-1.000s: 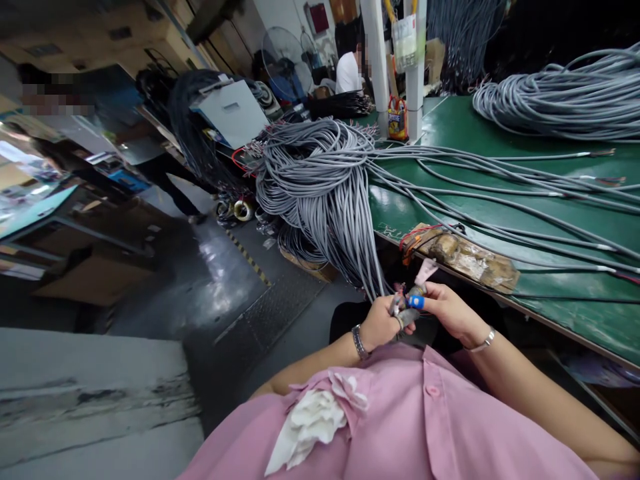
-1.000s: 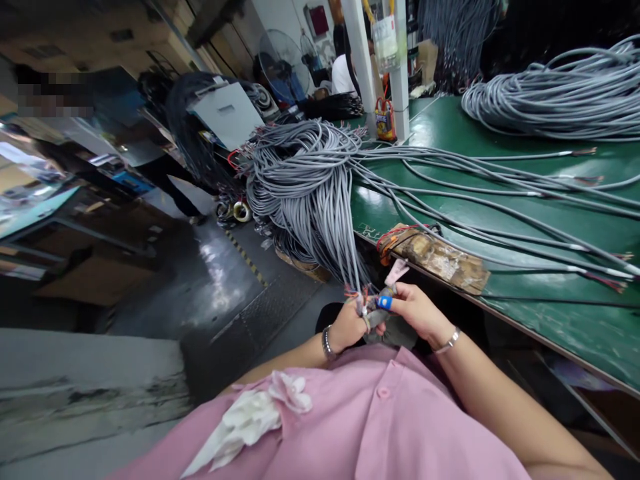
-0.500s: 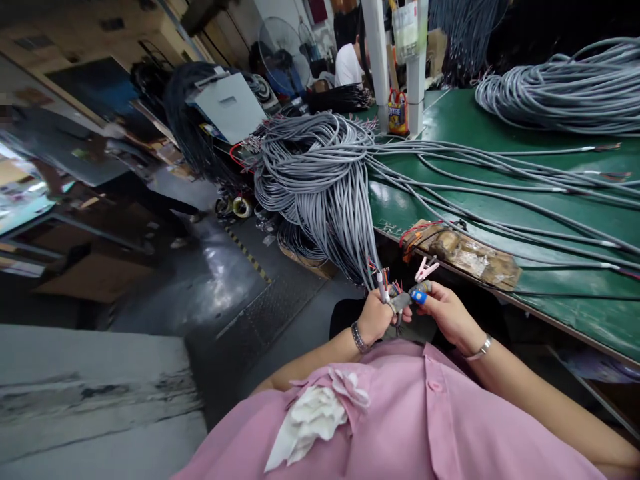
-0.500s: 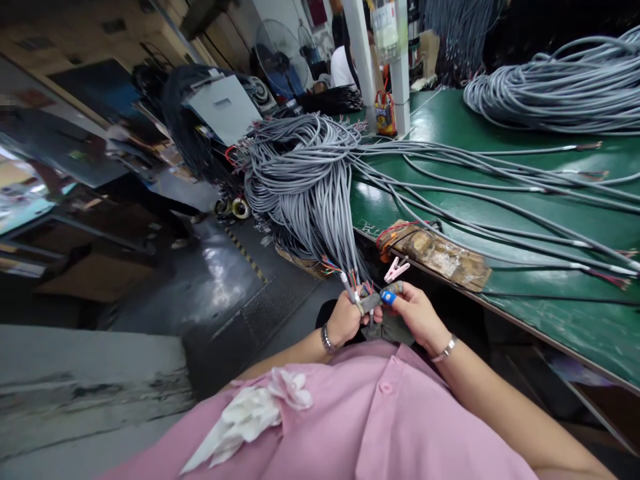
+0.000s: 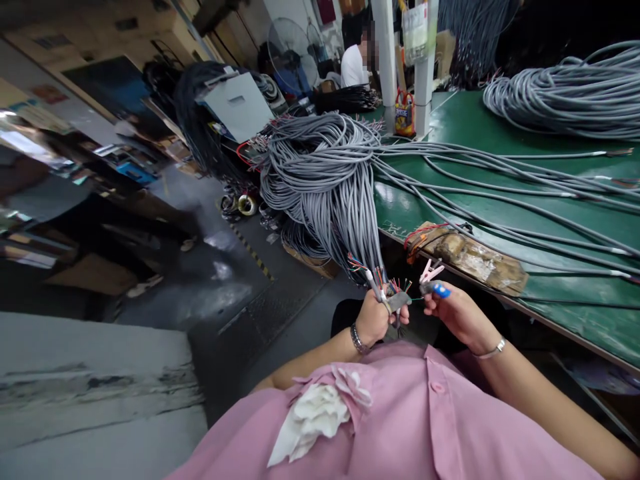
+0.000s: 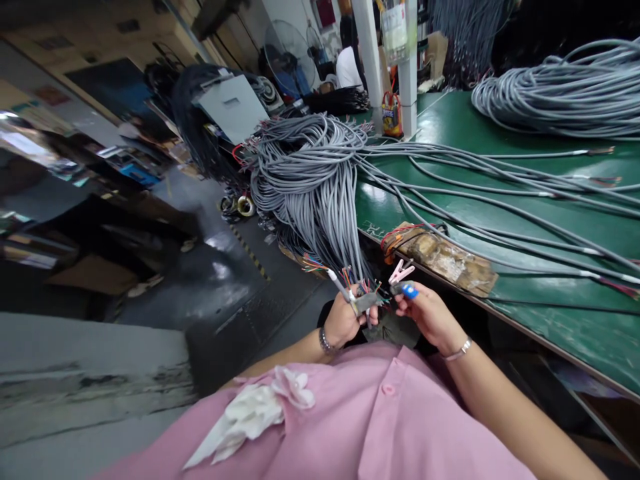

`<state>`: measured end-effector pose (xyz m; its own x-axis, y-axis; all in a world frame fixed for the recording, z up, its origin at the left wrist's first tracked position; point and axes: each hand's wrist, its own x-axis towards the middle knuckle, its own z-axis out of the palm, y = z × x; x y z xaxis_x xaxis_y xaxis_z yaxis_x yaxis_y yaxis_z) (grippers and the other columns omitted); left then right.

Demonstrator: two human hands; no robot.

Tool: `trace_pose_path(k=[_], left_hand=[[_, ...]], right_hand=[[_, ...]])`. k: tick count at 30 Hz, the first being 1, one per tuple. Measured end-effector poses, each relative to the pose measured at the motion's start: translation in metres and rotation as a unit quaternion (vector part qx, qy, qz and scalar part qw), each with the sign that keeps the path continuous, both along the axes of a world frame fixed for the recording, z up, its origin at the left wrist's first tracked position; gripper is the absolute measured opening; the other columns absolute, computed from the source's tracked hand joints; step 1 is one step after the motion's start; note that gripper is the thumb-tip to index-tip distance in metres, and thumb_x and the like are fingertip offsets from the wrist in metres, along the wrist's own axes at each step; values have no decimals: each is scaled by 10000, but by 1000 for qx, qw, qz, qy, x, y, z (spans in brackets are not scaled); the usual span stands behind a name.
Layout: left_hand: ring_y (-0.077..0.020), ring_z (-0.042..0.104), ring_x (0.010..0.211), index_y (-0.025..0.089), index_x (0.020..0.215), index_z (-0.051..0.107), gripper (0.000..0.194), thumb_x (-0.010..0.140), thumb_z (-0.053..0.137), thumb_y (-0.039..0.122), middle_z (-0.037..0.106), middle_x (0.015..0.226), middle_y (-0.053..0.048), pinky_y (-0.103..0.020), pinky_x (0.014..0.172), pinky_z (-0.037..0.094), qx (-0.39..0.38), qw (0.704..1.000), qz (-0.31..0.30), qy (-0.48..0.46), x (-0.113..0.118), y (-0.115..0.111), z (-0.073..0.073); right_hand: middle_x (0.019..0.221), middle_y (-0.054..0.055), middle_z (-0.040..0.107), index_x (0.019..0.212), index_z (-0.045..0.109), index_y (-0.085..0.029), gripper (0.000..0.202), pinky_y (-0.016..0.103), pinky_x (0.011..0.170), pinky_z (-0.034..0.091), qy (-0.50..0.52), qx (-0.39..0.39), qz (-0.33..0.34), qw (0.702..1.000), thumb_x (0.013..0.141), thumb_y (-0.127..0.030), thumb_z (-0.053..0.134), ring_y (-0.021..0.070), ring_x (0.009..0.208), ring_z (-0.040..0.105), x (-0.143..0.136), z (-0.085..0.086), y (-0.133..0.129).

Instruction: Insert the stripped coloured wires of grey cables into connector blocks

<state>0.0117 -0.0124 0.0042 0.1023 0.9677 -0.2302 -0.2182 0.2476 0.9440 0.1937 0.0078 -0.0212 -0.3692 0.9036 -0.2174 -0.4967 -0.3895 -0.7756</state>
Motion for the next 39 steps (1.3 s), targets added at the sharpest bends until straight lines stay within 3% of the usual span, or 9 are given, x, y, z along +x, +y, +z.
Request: trace_pose_path(k=[4, 9, 14, 20, 31, 36, 39], left_hand=[[-114, 560, 402, 149, 683, 523, 388, 659, 718, 484, 603, 507, -10, -184, 348, 268, -8, 1000, -14, -14, 5, 1, 10], [-113, 565, 399, 135, 677, 556, 364, 658, 721, 459, 601, 508, -11, -183, 350, 265, -22, 998, -52, -7, 15, 5, 15], [-109, 562, 387, 132, 656, 560, 342, 661, 724, 431, 593, 494, -7, -179, 343, 247, -19, 998, -61, -2, 17, 9, 11], [-106, 549, 371, 134, 635, 548, 363, 640, 734, 446, 591, 485, -8, -177, 330, 254, -38, 998, -55, 4, 17, 11, 6], [-108, 548, 376, 135, 670, 549, 348, 671, 725, 435, 597, 490, -10, -179, 341, 277, -24, 998, -60, 15, 10, 3, 6], [-104, 551, 406, 126, 661, 569, 362, 677, 726, 451, 604, 514, -17, -184, 373, 334, -9, 998, -44, 37, 5, -4, 0], [-107, 548, 408, 127, 639, 578, 375, 691, 708, 475, 600, 505, -22, -193, 383, 353, 8, 998, -37, 52, 6, -4, -3]], right_hand=[[832, 41, 639, 863, 694, -208, 423, 269, 607, 494, 40, -41, -19, 998, 796, -607, 568, 127, 636, 535, 3, 1, 11], [741, 22, 622, 816, 686, -192, 377, 247, 585, 474, 34, -2, -33, 999, 791, -561, 616, 117, 612, 521, -10, 6, 23], [699, 20, 621, 733, 677, -195, 375, 268, 595, 469, 67, -37, -50, 996, 734, -570, 674, 132, 624, 538, -19, 0, 26], [756, 11, 645, 807, 699, -216, 335, 253, 612, 467, 71, -40, -100, 992, 703, -534, 723, 135, 674, 551, -23, -2, 27], [807, 32, 636, 828, 675, -208, 494, 253, 612, 465, 108, -51, -8, 993, 748, -682, 563, 136, 675, 558, -12, -4, 20], [851, 39, 641, 865, 671, -197, 326, 265, 645, 460, 75, -27, 69, 994, 741, -497, 702, 138, 710, 562, -2, 0, 4], [782, 15, 629, 792, 656, -183, 191, 251, 624, 430, 17, 9, 68, 997, 739, -345, 744, 113, 653, 537, -4, 7, -3]])
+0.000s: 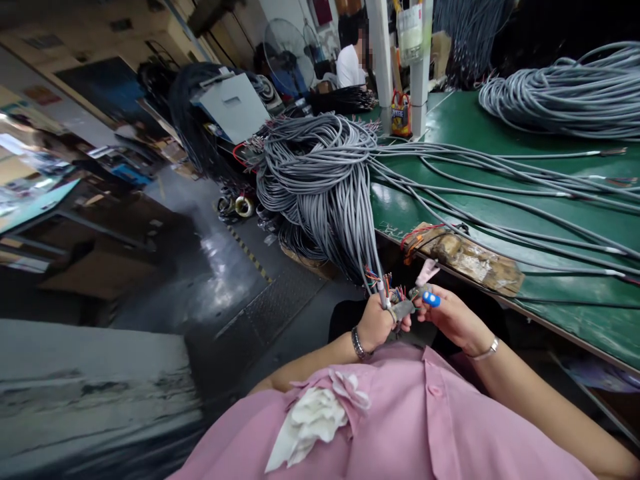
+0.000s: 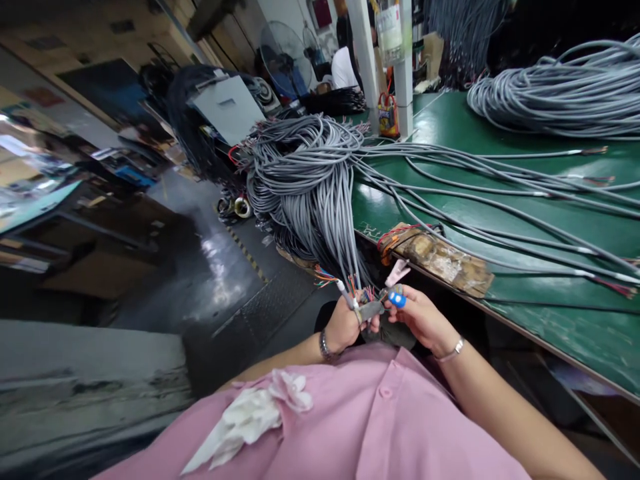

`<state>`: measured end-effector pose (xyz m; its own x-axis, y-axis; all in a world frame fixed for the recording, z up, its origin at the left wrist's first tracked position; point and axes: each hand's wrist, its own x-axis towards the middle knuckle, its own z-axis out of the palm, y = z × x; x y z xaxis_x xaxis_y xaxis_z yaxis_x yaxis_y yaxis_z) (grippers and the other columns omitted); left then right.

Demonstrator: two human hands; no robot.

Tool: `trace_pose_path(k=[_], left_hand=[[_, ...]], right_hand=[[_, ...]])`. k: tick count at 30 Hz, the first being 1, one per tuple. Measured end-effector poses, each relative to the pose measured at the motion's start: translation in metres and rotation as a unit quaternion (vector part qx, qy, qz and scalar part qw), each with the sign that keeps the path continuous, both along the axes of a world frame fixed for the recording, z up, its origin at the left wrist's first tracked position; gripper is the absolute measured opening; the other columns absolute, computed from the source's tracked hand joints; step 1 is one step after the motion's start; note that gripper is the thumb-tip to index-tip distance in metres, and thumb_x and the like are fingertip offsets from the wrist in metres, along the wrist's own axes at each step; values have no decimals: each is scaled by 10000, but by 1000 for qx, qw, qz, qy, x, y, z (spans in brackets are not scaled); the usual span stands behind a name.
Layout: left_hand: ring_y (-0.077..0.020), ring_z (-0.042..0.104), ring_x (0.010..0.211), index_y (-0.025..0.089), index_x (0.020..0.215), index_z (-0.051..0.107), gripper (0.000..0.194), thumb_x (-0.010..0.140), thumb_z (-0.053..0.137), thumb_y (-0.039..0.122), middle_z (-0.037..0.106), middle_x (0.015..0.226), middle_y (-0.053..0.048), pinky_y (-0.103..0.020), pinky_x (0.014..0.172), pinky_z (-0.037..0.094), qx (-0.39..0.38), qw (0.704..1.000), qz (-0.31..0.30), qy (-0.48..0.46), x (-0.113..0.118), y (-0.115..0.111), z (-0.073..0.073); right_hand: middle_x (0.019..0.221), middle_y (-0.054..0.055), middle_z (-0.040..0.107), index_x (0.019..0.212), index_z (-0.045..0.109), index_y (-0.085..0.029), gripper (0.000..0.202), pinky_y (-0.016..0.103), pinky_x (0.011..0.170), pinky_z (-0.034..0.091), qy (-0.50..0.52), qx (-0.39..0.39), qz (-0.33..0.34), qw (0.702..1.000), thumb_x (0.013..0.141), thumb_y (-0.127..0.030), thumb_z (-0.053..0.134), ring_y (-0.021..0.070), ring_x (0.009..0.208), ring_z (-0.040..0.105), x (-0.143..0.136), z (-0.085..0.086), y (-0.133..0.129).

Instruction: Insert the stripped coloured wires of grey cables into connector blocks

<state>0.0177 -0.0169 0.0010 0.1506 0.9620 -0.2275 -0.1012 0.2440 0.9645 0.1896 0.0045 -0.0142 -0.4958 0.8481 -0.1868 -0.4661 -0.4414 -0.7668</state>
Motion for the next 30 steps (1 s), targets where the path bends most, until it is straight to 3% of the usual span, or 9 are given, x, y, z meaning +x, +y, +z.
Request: trace_pose_path(k=[8, 15, 20, 24, 28, 30], left_hand=[[-114, 563, 428, 120, 594, 608, 402, 729, 669, 494, 614, 510, -48, -191, 395, 345, 26, 999, -8, 34, -1, -1, 1], [-104, 550, 421, 115, 581, 613, 418, 747, 651, 497, 605, 503, -50, -192, 402, 342, 39, 998, -14, 36, -2, -1, 0], [-111, 557, 418, 118, 623, 617, 381, 735, 674, 478, 593, 485, -34, -191, 394, 344, 31, 999, 18, 10, -2, -1, -4], [-105, 557, 414, 119, 679, 616, 358, 724, 687, 466, 621, 524, -39, -184, 377, 321, 28, 999, 41, -10, -1, -1, 0], [-109, 560, 405, 128, 700, 595, 345, 706, 703, 455, 616, 516, -24, -178, 354, 297, 4, 998, 50, -41, 2, 1, 6], [-104, 553, 395, 132, 683, 584, 341, 706, 704, 449, 607, 508, -15, -178, 354, 304, -4, 998, 44, -49, 4, 3, 9]], right_hand=[[648, -17, 594, 732, 642, -177, 165, 243, 566, 370, -64, 22, -76, 995, 711, -288, 763, 99, 575, 483, -10, 6, -6], [643, -14, 594, 746, 635, -180, 174, 248, 559, 365, -77, 24, -78, 994, 720, -305, 753, 99, 559, 478, -13, 9, -7], [623, -21, 588, 722, 641, -184, 154, 246, 556, 366, -82, 28, -110, 990, 708, -282, 759, 99, 555, 475, -16, 11, -10], [631, -16, 585, 730, 650, -183, 140, 255, 584, 406, -61, 25, -94, 993, 716, -278, 751, 110, 575, 494, -10, 5, -11], [758, 17, 619, 812, 670, -192, 315, 258, 622, 464, 9, -56, -84, 995, 790, -505, 640, 115, 622, 525, 1, -4, 2], [827, 38, 631, 863, 674, -196, 445, 255, 612, 481, 38, -87, -49, 994, 787, -621, 568, 124, 652, 549, 4, -3, 12]])
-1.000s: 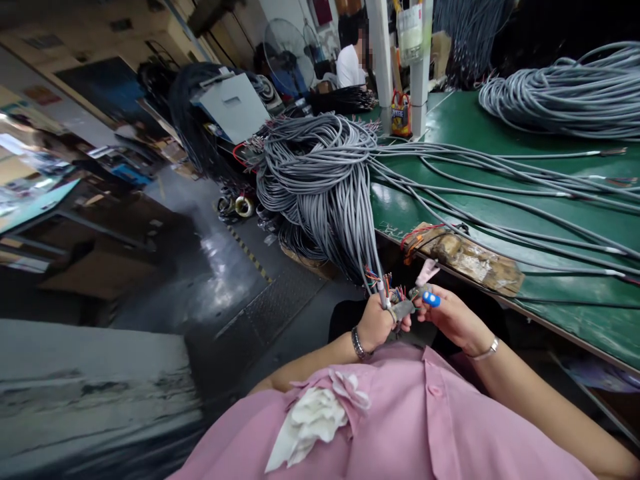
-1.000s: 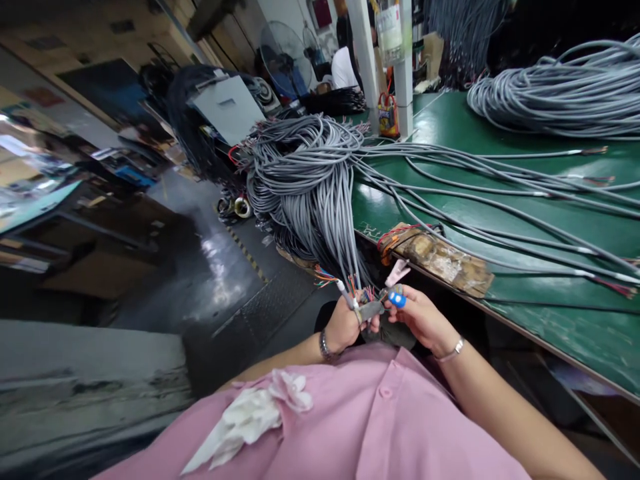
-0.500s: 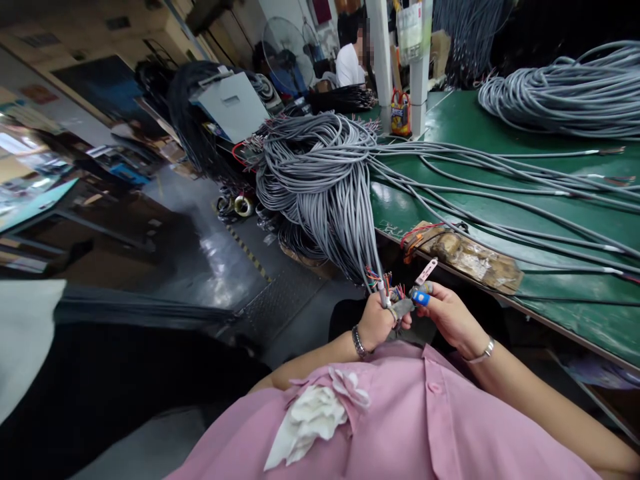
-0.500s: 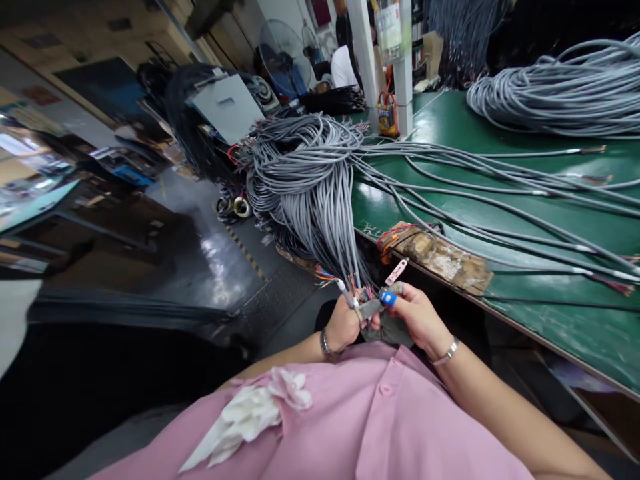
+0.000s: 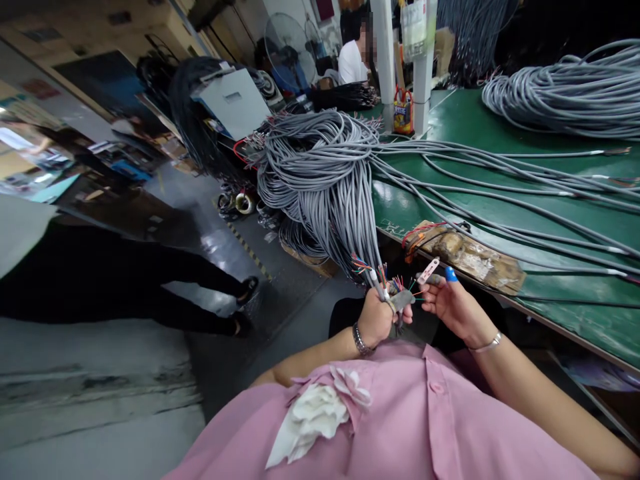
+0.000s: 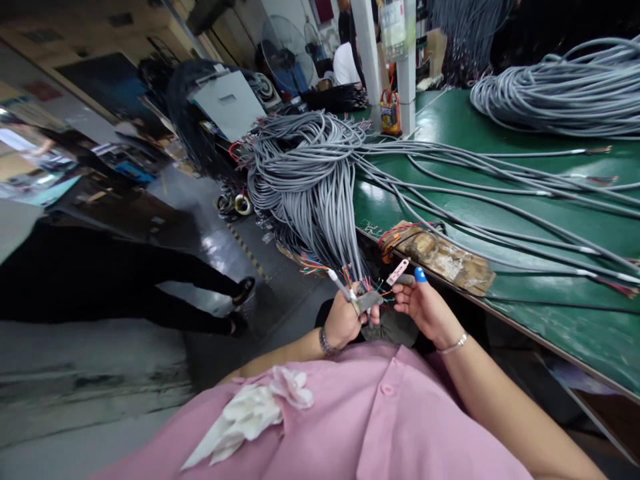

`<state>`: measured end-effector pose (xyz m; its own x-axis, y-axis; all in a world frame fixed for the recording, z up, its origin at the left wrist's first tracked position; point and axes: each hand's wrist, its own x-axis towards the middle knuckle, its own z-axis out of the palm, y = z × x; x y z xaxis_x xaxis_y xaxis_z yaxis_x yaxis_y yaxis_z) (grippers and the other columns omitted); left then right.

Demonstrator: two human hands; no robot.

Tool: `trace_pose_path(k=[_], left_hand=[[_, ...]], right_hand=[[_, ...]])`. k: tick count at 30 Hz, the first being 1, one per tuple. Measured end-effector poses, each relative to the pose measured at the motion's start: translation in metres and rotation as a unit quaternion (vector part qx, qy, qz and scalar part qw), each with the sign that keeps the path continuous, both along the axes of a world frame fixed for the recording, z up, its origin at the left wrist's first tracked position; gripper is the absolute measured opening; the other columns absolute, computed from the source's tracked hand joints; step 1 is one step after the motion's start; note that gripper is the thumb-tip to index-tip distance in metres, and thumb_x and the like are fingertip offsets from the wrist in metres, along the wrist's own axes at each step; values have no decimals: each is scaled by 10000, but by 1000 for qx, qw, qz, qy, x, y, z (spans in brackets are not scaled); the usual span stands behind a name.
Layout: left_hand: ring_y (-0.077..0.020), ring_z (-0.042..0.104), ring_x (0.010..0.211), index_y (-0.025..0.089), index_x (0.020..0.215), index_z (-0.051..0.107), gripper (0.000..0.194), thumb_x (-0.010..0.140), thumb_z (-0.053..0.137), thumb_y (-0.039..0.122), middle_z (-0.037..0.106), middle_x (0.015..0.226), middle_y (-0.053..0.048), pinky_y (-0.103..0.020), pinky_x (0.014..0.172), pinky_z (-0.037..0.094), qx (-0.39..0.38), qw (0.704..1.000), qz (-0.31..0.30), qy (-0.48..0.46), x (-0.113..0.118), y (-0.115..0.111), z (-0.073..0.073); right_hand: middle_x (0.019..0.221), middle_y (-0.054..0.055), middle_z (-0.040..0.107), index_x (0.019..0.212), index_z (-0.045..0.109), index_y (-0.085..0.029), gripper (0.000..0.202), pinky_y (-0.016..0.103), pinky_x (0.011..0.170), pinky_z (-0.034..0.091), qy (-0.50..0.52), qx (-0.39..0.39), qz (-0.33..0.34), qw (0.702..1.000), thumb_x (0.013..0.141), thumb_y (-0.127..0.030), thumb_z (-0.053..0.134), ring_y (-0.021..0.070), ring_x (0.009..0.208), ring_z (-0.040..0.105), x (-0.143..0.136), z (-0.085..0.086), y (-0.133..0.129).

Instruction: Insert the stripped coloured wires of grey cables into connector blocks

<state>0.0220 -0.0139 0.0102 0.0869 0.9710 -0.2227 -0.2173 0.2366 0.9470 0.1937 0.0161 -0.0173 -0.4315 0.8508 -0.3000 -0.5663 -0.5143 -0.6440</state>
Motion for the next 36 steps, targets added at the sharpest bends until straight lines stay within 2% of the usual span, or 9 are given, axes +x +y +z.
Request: trace_pose_path(k=[2, 8, 14, 18, 24, 30, 34, 36], left_hand=[[-101, 548, 388, 135, 665, 570, 342, 703, 706, 447, 603, 505, -10, -181, 356, 312, -5, 1000, -6, -3, 3, 3, 2], [-100, 537, 377, 138, 682, 565, 342, 681, 719, 444, 599, 498, -6, -182, 344, 303, -11, 1000, 7, -4, 9, 8, 4], [-105, 538, 375, 139, 626, 548, 350, 651, 735, 434, 587, 482, -4, -180, 338, 314, -32, 999, 4, -5, 11, 10, 6], [-98, 532, 375, 138, 630, 558, 326, 657, 728, 414, 586, 478, 1, -180, 348, 344, -35, 999, -3, 1, 13, 10, 6], [-98, 532, 378, 139, 615, 553, 336, 652, 730, 423, 586, 477, -1, -186, 356, 362, -37, 999, -2, 8, 11, 9, 3], [-107, 547, 383, 133, 623, 555, 347, 683, 712, 437, 595, 491, -14, -183, 345, 316, -27, 1000, -6, 8, 6, 5, -3], [-108, 551, 394, 132, 638, 561, 335, 683, 719, 424, 599, 501, -10, -187, 358, 324, -18, 1000, -4, 7, 2, -2, 1], [-109, 553, 395, 132, 653, 563, 330, 689, 714, 424, 599, 501, -8, -187, 357, 314, -5, 1000, 5, 7, 1, -3, 4]], right_hand=[[837, 37, 632, 885, 670, -204, 459, 244, 588, 482, 10, 6, 23, 1000, 774, -638, 571, 123, 649, 552, -1, 3, 9], [729, -1, 618, 778, 650, -198, 267, 223, 568, 463, -32, 44, -44, 998, 780, -464, 676, 103, 612, 537, -7, 11, 18], [819, 19, 668, 862, 689, -213, 276, 256, 654, 480, -25, 48, -62, 997, 780, -475, 672, 136, 723, 591, -8, 13, 12], [814, 22, 674, 841, 702, -215, 274, 267, 659, 478, -31, 48, -83, 995, 745, -471, 708, 145, 725, 591, -10, 12, 12], [853, 23, 678, 875, 709, -211, 262, 253, 656, 471, -17, 44, -92, 995, 788, -455, 673, 138, 750, 590, -13, 10, 12], [840, 26, 664, 857, 693, -216, 346, 261, 668, 484, 23, 17, -54, 998, 812, -545, 597, 141, 742, 589, -9, 11, 8], [842, 48, 660, 852, 678, -207, 485, 262, 632, 491, 18, 6, -29, 999, 791, -662, 521, 152, 720, 585, -7, 13, 10], [832, 47, 656, 852, 672, -204, 473, 251, 608, 489, 9, 12, -26, 1000, 795, -650, 528, 146, 700, 576, -7, 14, 12]])
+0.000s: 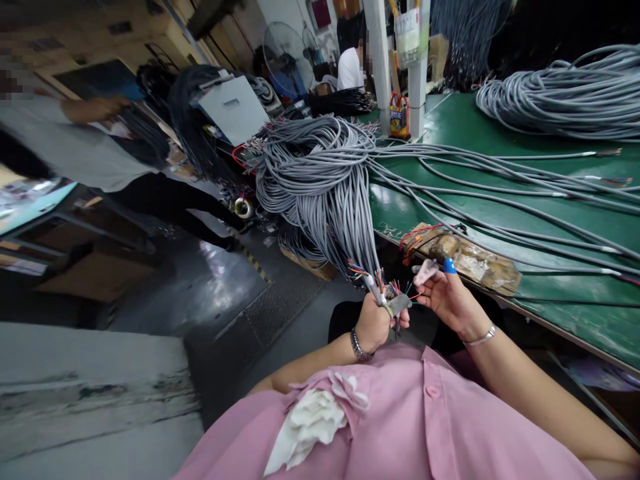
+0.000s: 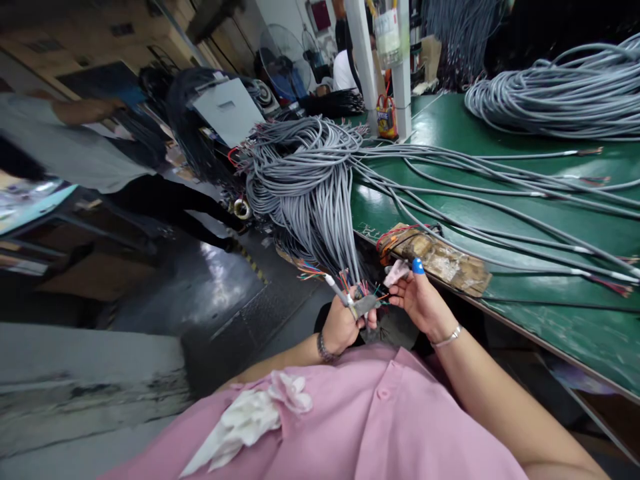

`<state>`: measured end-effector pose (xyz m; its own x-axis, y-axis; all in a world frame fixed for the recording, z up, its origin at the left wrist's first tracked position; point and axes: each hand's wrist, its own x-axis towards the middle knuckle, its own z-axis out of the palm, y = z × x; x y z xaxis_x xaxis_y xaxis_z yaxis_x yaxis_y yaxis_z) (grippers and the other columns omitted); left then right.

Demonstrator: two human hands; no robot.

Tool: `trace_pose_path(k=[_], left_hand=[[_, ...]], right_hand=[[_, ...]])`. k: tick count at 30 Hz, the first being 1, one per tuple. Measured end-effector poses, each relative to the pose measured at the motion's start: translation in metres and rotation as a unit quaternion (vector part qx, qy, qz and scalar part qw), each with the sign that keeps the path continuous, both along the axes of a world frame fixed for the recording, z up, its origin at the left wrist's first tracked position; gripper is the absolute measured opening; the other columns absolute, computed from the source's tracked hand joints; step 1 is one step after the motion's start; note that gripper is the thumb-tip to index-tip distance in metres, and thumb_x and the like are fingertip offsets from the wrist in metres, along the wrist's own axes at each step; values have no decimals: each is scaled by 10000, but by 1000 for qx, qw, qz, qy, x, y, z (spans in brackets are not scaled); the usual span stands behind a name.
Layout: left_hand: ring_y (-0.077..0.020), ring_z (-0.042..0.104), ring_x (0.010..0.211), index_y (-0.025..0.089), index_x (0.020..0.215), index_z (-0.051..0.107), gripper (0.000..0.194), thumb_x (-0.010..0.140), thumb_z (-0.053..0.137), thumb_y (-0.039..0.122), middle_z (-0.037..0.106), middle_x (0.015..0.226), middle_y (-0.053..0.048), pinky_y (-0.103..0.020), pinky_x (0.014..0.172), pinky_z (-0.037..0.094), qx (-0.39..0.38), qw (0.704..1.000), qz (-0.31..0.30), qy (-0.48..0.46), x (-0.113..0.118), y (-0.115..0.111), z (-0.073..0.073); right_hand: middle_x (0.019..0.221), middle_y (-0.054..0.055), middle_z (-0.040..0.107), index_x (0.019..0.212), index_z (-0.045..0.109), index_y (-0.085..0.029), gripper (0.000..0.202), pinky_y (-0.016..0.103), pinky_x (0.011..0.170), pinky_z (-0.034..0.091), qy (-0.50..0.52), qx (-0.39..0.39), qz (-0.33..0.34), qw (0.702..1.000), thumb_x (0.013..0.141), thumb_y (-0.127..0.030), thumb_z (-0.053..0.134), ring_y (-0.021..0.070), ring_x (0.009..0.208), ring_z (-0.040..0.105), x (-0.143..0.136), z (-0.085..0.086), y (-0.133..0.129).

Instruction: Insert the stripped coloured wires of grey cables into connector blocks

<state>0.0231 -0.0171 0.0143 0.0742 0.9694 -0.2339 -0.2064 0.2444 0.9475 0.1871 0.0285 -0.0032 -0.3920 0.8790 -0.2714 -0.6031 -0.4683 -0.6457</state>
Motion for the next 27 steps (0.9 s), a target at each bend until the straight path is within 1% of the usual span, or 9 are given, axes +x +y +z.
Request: trace_pose_path(k=[3, 5, 9, 14, 17, 22, 24, 27], left_hand=[[-107, 545, 385, 139, 669, 548, 350, 685, 707, 451, 591, 491, -3, -185, 348, 282, 8, 1000, 18, -3, 1, 0, 5], [-106, 543, 386, 144, 694, 543, 361, 682, 704, 467, 594, 498, 1, -184, 345, 266, 8, 1000, 27, -9, 3, 2, 7], [-104, 549, 398, 147, 716, 542, 360, 696, 689, 475, 599, 513, 2, -182, 345, 239, 14, 999, 44, -23, 8, 7, 7], [-106, 565, 409, 144, 698, 537, 344, 713, 681, 456, 604, 533, -3, -181, 344, 236, 17, 998, 46, -31, 13, 15, 0], [-113, 574, 413, 143, 705, 541, 333, 708, 690, 441, 604, 530, -4, -180, 341, 229, 16, 998, 51, -31, 14, 17, -4], [-109, 560, 403, 141, 695, 551, 359, 712, 679, 476, 608, 528, -12, -183, 343, 247, 7, 999, 48, -13, 14, 16, -8], [-109, 558, 403, 139, 686, 558, 364, 717, 673, 482, 606, 522, -15, -185, 346, 253, 5, 999, 42, -1, 13, 14, -10], [-110, 560, 402, 136, 666, 560, 353, 719, 675, 466, 600, 518, -16, -186, 342, 243, 9, 999, 39, 9, 13, 12, -10]], right_hand=[[780, 25, 645, 854, 666, -210, 300, 235, 595, 489, -35, 19, -24, 999, 791, -502, 641, 133, 664, 561, 0, 2, 2], [765, 19, 645, 859, 668, -209, 234, 233, 597, 490, -45, 26, -38, 998, 790, -433, 667, 128, 650, 556, -1, 1, 1], [759, 30, 646, 830, 682, -195, 301, 234, 588, 486, -26, 31, -49, 998, 807, -490, 628, 127, 651, 561, -3, -7, 2], [805, 34, 668, 790, 692, -205, 363, 244, 584, 482, -20, 31, -39, 999, 747, -564, 663, 128, 647, 562, -8, -19, 6], [809, 34, 674, 810, 700, -218, 389, 270, 627, 501, -10, 17, -50, 999, 729, -597, 659, 152, 696, 586, -11, -20, 9], [798, 29, 683, 806, 691, -227, 362, 283, 640, 501, -13, 9, -113, 994, 707, -576, 694, 165, 698, 598, -18, -21, 11], [798, 28, 684, 814, 688, -230, 370, 285, 631, 493, -16, 18, -119, 993, 712, -585, 683, 163, 686, 593, -19, -23, 11], [789, 22, 680, 811, 681, -241, 402, 293, 619, 481, -9, 26, -109, 994, 713, -629, 652, 158, 668, 585, -21, -24, 9]])
